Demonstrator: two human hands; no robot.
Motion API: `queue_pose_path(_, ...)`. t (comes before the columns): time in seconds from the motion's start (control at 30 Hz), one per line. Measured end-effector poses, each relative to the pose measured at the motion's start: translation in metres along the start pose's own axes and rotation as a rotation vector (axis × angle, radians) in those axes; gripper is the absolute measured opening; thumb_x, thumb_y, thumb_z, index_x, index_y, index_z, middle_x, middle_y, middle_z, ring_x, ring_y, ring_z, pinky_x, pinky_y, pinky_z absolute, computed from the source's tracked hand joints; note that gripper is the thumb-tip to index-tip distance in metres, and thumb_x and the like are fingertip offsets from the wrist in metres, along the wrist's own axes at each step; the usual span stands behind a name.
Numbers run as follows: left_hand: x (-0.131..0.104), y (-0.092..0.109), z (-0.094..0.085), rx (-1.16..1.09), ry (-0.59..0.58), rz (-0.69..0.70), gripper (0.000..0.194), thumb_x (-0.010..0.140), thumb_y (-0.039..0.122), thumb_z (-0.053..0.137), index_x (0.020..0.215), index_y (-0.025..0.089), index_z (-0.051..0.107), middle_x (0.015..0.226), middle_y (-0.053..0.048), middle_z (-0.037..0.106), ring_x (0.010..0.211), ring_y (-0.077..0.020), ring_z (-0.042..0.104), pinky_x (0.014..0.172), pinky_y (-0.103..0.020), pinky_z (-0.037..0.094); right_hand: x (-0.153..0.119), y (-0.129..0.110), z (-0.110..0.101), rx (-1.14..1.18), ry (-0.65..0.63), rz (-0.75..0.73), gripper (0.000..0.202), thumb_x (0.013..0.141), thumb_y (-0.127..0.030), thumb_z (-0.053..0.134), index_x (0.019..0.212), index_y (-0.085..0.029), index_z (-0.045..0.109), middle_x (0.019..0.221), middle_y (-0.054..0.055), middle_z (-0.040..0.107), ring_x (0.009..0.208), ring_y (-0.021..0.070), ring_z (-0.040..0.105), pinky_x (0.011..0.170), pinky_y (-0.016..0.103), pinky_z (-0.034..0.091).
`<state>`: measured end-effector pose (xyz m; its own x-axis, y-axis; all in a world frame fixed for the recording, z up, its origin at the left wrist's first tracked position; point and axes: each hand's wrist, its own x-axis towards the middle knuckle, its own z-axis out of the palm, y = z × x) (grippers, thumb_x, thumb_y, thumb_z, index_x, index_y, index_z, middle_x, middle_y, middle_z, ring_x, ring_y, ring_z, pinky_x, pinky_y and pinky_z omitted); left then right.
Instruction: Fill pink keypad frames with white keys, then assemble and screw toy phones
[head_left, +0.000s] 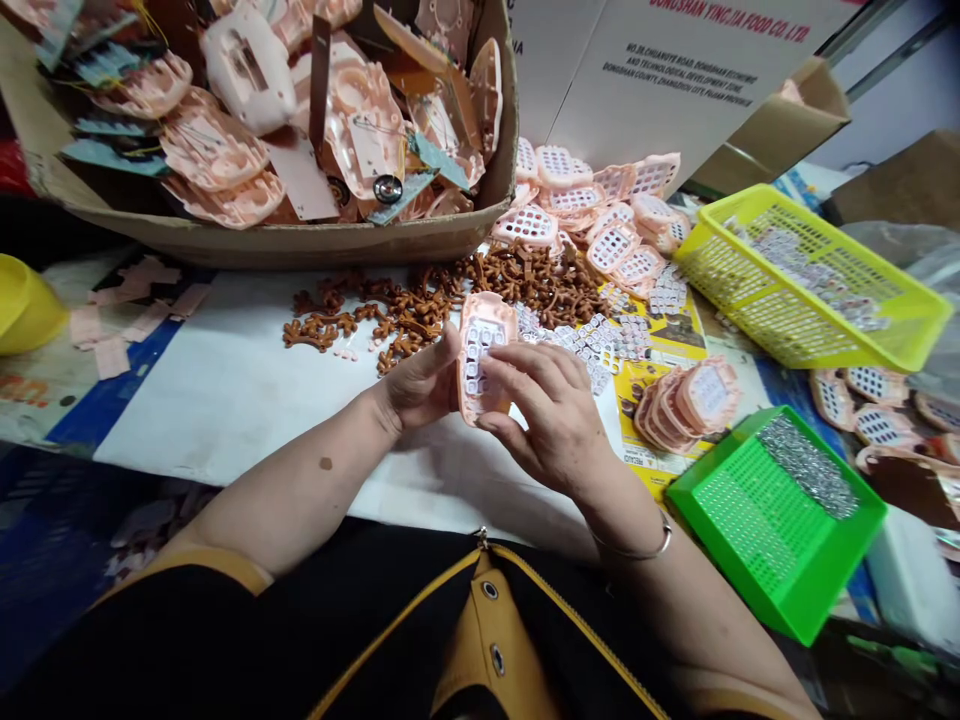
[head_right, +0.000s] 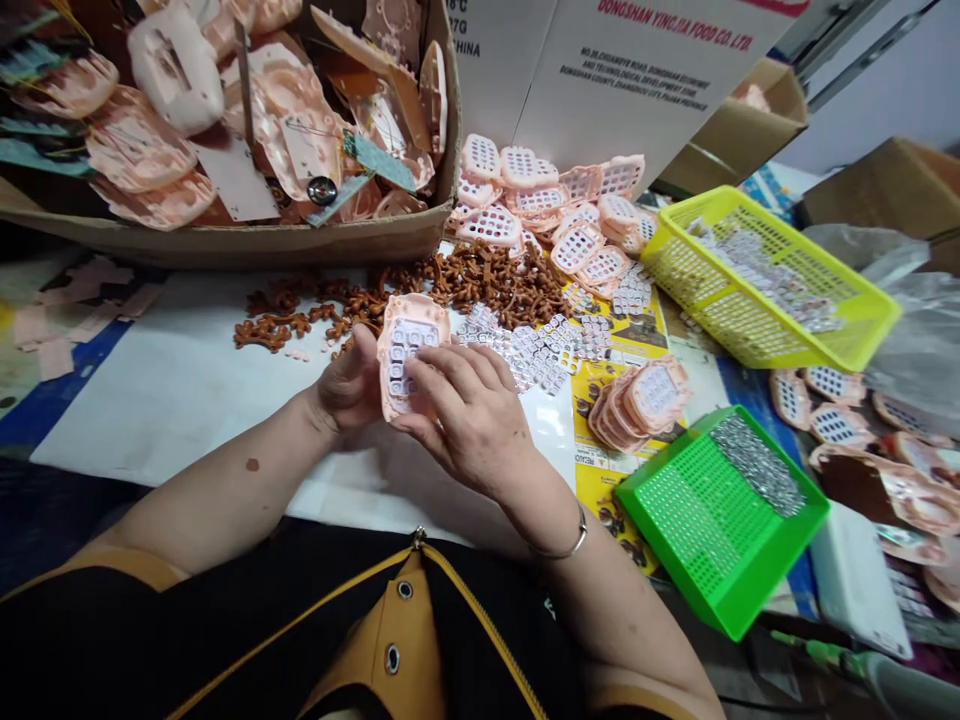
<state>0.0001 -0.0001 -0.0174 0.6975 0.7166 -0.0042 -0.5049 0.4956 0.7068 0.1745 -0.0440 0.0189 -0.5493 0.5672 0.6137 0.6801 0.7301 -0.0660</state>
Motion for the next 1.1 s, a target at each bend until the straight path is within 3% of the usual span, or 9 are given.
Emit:
queue_pose_path(0.13, -0.0007, 0.0019, 0.0003, 0.057, 0.037, -0.023, 0.105, 0.057, 0.084, 0.073, 0.136, 0.017, 0.058, 0.123, -0.016, 0.071, 0.118, -0.0347, 0.065, 0.091, -0.040, 0.056, -0.0005, -0.0027, -0.0016, -0.105, -0.021, 0.050, 0.045, 0.101, -0.049, 0.046, 0.128, -0.016, 0.060, 0.122, 0.015, 0.069, 0.116, 0.0270, 0.060, 0.104, 0.045, 0.041)
queue_pose_path(0.33, -0.0014, 0.0020, -0.0014, 0.028, 0.017, -0.002, 0.102, 0.061, 0.085, 0.069, 0.135, 0.016, 0.058, 0.127, -0.017, 0.069, 0.126, -0.0376, 0.061, 0.101, -0.048, 0.053, -0.0021, -0.0052, 0.0007, -0.098, -0.031, -0.008, 0.050, 0.100, -0.052, 0.047, 0.129, -0.013, 0.059, 0.124, 0.017, 0.068, 0.119, 0.0277, 0.059, 0.104, 0.044, 0.043)
queue_pose_path(0.5, -0.0026, 0.0002, -0.0052, 0.080, 0.080, -0.010, 0.098, 0.059, 0.080, 0.076, 0.131, 0.016, 0.060, 0.124, -0.016, 0.070, 0.122, -0.0376, 0.064, 0.098, -0.046, 0.055, -0.0011, -0.0053, 0.0004, -0.130, -0.053, 0.005, 0.058, 0.101, -0.055, 0.043, 0.132, -0.009, 0.057, 0.130, 0.021, 0.065, 0.126, 0.0297, 0.056, 0.107, 0.045, 0.041)
queue_pose_path(0.67, -0.0025, -0.0003, -0.0067, 0.086, 0.040, -0.004, 0.097, 0.056, 0.080, 0.077, 0.128, 0.015, 0.063, 0.122, -0.017, 0.070, 0.120, -0.0373, 0.065, 0.096, -0.045, 0.056, -0.0013, -0.0041, -0.0015, -0.076, -0.052, -0.012, 0.056, 0.100, -0.057, 0.042, 0.128, -0.011, 0.059, 0.123, 0.018, 0.069, 0.118, 0.0271, 0.060, 0.105, 0.044, 0.044)
queue_pose_path(0.83, -0.0016, -0.0003, -0.0070, 0.131, 0.041, 0.032, 0.091, 0.056, 0.076, 0.081, 0.124, 0.018, 0.065, 0.122, -0.015, 0.071, 0.120, -0.0359, 0.065, 0.096, -0.044, 0.056, -0.0010, -0.0055, 0.0000, -0.108, -0.063, -0.022, 0.062, 0.100, -0.056, 0.044, 0.132, -0.004, 0.055, 0.131, 0.024, 0.064, 0.126, 0.0311, 0.056, 0.106, 0.047, 0.043)
queue_pose_path(1.0, -0.0006, -0.0019, -0.0075, 0.104, -0.018, 0.057, 0.091, 0.056, 0.075, 0.082, 0.124, 0.017, 0.065, 0.119, -0.015, 0.072, 0.123, -0.0361, 0.064, 0.104, -0.047, 0.052, -0.0013, -0.0046, -0.0012, -0.072, -0.055, -0.021, 0.053, 0.100, -0.052, 0.048, 0.127, -0.008, 0.059, 0.125, 0.020, 0.069, 0.121, 0.0274, 0.061, 0.109, 0.044, 0.042)
queue_pose_path(1.1, -0.0007, -0.0019, -0.0072, 0.126, -0.005, 0.075, 0.086, 0.057, 0.071, 0.084, 0.124, 0.019, 0.065, 0.121, -0.014, 0.072, 0.125, -0.0348, 0.063, 0.103, -0.046, 0.053, -0.0023, -0.0055, -0.0013, -0.114, -0.062, -0.005, 0.059, 0.100, -0.054, 0.047, 0.133, -0.006, 0.057, 0.133, 0.022, 0.065, 0.129, 0.0292, 0.057, 0.112, 0.045, 0.039)
